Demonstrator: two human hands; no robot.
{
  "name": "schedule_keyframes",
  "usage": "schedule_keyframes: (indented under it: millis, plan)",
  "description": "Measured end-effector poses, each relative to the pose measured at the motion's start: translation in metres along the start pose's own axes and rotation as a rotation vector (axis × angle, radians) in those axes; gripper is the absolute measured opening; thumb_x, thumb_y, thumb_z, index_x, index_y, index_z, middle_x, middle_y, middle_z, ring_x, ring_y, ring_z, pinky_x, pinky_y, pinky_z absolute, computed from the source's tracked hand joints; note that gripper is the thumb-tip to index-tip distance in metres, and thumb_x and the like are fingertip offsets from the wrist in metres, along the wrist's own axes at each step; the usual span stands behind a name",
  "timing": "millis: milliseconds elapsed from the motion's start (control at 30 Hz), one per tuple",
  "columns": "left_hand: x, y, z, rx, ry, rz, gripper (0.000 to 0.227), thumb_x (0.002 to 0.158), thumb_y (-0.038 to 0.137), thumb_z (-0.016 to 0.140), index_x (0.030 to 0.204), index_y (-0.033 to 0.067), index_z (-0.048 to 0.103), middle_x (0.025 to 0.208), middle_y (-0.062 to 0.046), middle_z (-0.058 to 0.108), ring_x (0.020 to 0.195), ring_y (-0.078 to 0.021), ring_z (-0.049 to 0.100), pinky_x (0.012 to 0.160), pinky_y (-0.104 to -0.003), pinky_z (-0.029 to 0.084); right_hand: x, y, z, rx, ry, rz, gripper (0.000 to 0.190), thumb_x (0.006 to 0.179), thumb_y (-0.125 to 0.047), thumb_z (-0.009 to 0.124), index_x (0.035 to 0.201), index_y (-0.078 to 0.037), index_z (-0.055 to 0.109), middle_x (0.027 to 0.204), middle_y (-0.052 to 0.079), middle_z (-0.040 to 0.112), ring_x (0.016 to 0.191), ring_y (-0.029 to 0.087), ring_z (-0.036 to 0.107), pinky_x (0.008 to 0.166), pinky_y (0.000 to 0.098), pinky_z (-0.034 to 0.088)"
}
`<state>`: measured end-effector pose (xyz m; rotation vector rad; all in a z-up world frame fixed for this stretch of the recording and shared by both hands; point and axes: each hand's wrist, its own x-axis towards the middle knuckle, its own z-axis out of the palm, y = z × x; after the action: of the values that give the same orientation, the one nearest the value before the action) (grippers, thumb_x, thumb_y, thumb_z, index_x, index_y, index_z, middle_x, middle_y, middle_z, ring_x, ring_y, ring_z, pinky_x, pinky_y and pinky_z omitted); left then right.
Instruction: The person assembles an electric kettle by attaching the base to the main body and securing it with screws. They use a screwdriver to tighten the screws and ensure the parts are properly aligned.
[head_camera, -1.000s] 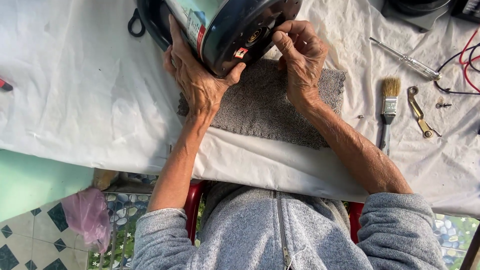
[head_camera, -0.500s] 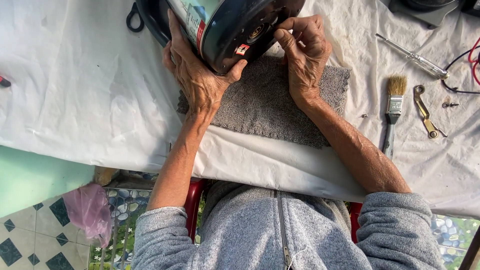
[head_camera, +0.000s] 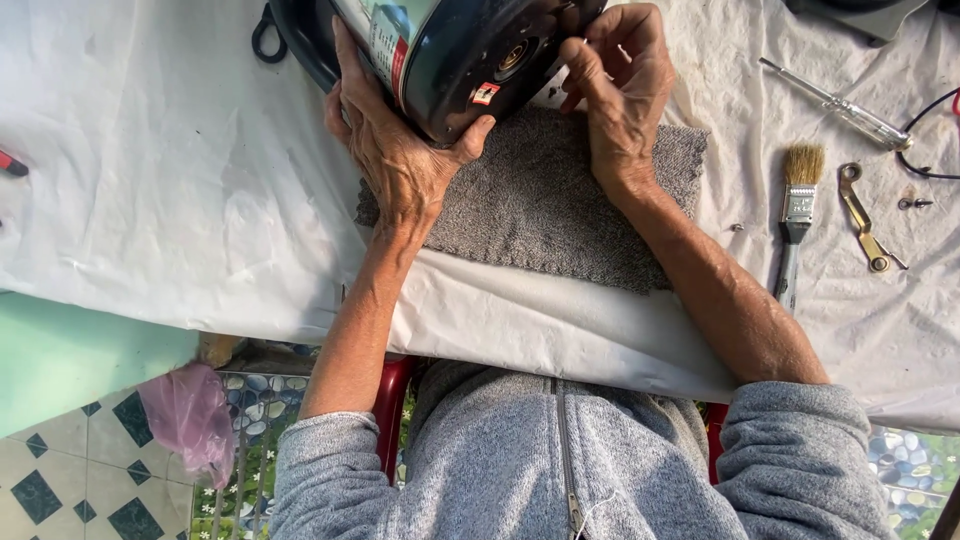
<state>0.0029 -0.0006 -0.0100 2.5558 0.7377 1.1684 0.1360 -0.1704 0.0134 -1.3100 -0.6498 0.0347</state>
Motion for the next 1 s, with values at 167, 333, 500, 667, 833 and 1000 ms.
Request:
schedule_keyframes:
  millis: [167,333,500,667,833,1000]
  plan:
    - [-0.002,-0.002,-0.001,-0.033,-0.055,-0.023,0.13,0.076,0.099,0.059,0.16,0.0057,0.022,0.173,-0.01,0.03,0.148,-0.028,0.075,0.132,-0.048,0.038,0.012,-0.007,-0.033,-0.223,-0.112,-0.056,0.036,0.113,-0.031,0.067,0.106,0.004,0.061,0.087,0.012,0.067,0.065,0.017,0.072,0.046,0.0224,0.061]
    - [-0.001,0.0,-0.002,-0.012,-0.028,-0.019,0.131,0.076,0.1,0.054,0.159,0.0038,0.024,0.171,-0.012,0.034,0.145,-0.0268,0.076,0.129,-0.047,0.041,0.016,-0.002,-0.05,-0.697,-0.467,-0.055,0.014,0.096,0.007,0.085,0.101,-0.006,0.081,0.095,0.01,0.076,0.074,0.015,0.068,0.063,0.0256,0.058]
    - [-0.003,-0.005,0.0,-0.04,-0.044,-0.017,0.131,0.076,0.099,0.059,0.162,0.0083,0.02,0.174,-0.008,0.029,0.151,-0.0268,0.072,0.134,-0.048,0.038,0.011,0.002,-0.045,-0.843,-0.488,-0.123,0.017,0.098,-0.008,0.078,0.113,-0.016,0.08,0.099,0.002,0.064,0.087,0.018,0.062,0.068,0.0337,0.045]
    - [-0.002,-0.003,-0.001,-0.022,-0.045,-0.013,0.131,0.077,0.1,0.056,0.163,0.0087,0.018,0.175,-0.007,0.029,0.151,-0.026,0.072,0.133,-0.048,0.039,0.012,0.008,-0.045,-0.905,-0.45,-0.195,0.01,0.101,-0.013,0.076,0.11,-0.014,0.078,0.095,0.004,0.061,0.084,0.023,0.062,0.067,0.0387,0.045]
    - [-0.002,0.0,-0.001,-0.007,-0.029,-0.03,0.131,0.077,0.1,0.054,0.163,0.0075,0.019,0.173,-0.008,0.033,0.152,-0.0245,0.07,0.132,-0.047,0.039,0.006,-0.004,-0.048,-0.715,-0.454,-0.066,0.01,0.1,0.0,0.08,0.1,-0.001,0.07,0.097,0.013,0.066,0.073,0.019,0.063,0.063,0.0293,0.054]
    - [-0.003,-0.004,-0.002,-0.029,-0.042,-0.015,0.134,0.076,0.101,0.057,0.165,0.0115,0.014,0.172,-0.007,0.038,0.149,-0.0229,0.073,0.133,-0.045,0.036,0.004,-0.023,-0.053,-0.234,-0.324,0.19,0.018,0.101,0.009,0.077,0.1,0.0,0.061,0.094,0.015,0.074,0.081,0.019,0.076,0.071,0.024,0.066]
